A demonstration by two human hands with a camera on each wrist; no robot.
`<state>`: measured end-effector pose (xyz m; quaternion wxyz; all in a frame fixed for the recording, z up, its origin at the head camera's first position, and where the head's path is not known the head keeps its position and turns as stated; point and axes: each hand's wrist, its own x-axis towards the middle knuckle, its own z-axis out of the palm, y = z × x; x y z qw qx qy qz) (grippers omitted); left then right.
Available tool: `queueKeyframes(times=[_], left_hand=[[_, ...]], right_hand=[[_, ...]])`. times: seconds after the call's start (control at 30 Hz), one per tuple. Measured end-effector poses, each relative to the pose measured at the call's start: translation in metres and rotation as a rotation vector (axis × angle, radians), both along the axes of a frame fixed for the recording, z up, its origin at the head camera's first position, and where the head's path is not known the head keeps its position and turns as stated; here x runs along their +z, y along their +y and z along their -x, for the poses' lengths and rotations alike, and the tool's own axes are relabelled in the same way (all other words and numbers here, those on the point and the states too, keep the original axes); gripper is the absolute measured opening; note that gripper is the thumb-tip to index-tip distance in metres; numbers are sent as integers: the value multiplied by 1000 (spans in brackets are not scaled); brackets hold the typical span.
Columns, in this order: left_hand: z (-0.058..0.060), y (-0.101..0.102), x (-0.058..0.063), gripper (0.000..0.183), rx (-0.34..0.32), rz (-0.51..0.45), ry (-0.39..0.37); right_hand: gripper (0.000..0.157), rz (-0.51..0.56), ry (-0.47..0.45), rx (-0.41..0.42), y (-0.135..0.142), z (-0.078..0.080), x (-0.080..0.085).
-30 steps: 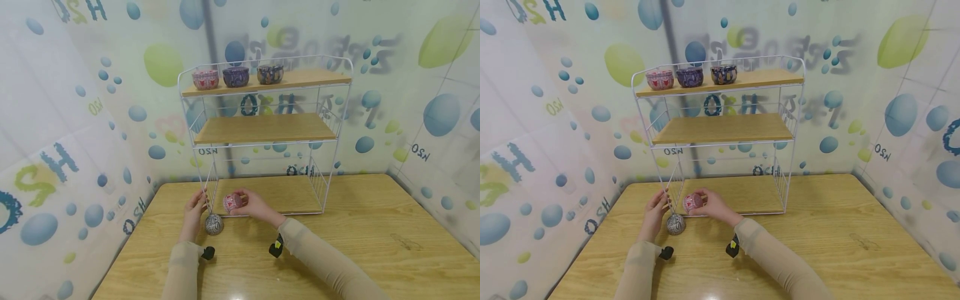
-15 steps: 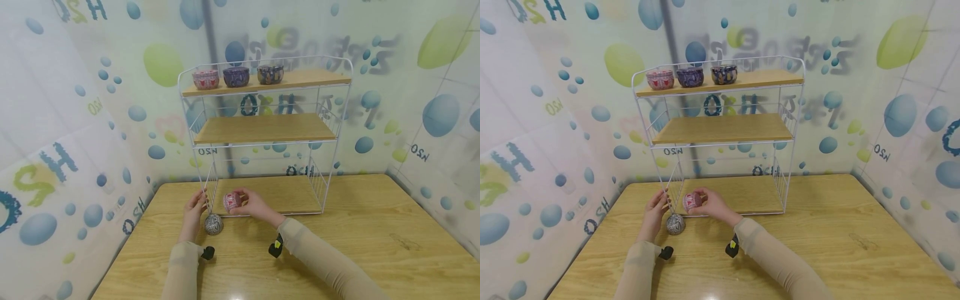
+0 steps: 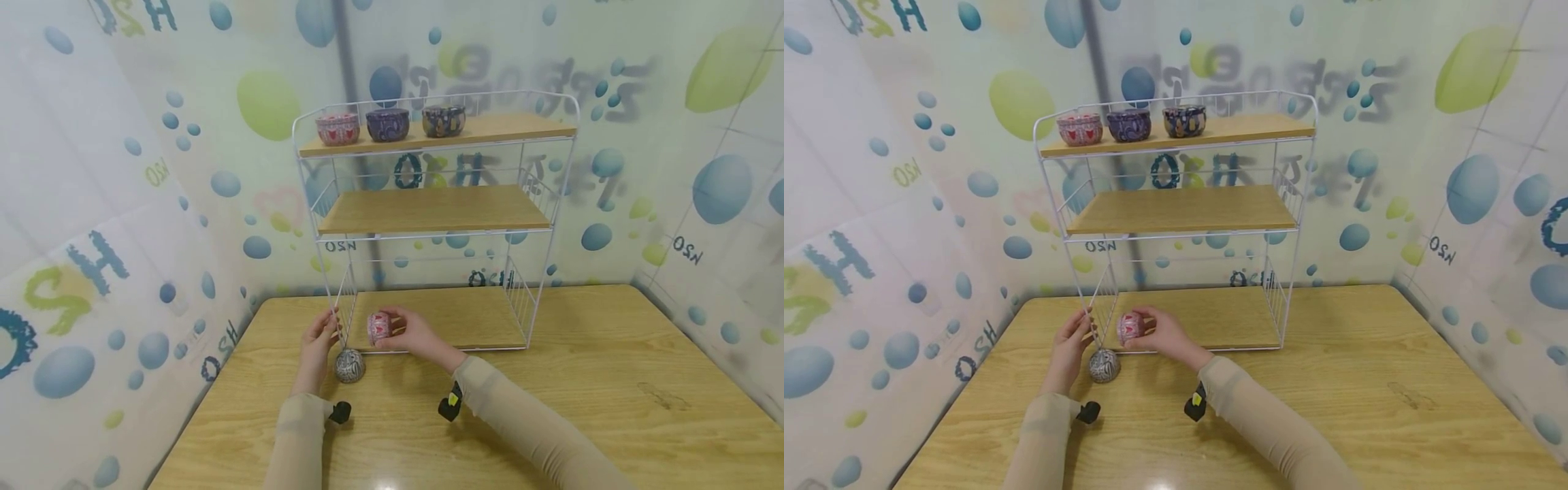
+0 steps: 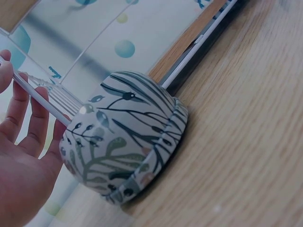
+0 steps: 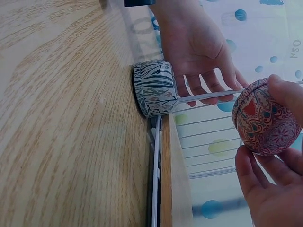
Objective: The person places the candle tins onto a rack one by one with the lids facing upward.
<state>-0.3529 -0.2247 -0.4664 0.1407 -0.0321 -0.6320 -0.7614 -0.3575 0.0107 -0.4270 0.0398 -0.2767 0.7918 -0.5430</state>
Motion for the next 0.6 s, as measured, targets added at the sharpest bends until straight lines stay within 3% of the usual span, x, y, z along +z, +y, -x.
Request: queueKeyframes(times=[0.33,0.6], left_hand=[[-1,1,0,19,1,-12,-10],[-1,-1,4,40,-23,-26,-45]], right_hand=[[71,40,-10,12,0,0,-1],[71,59,-47,7,-2,0,-2]])
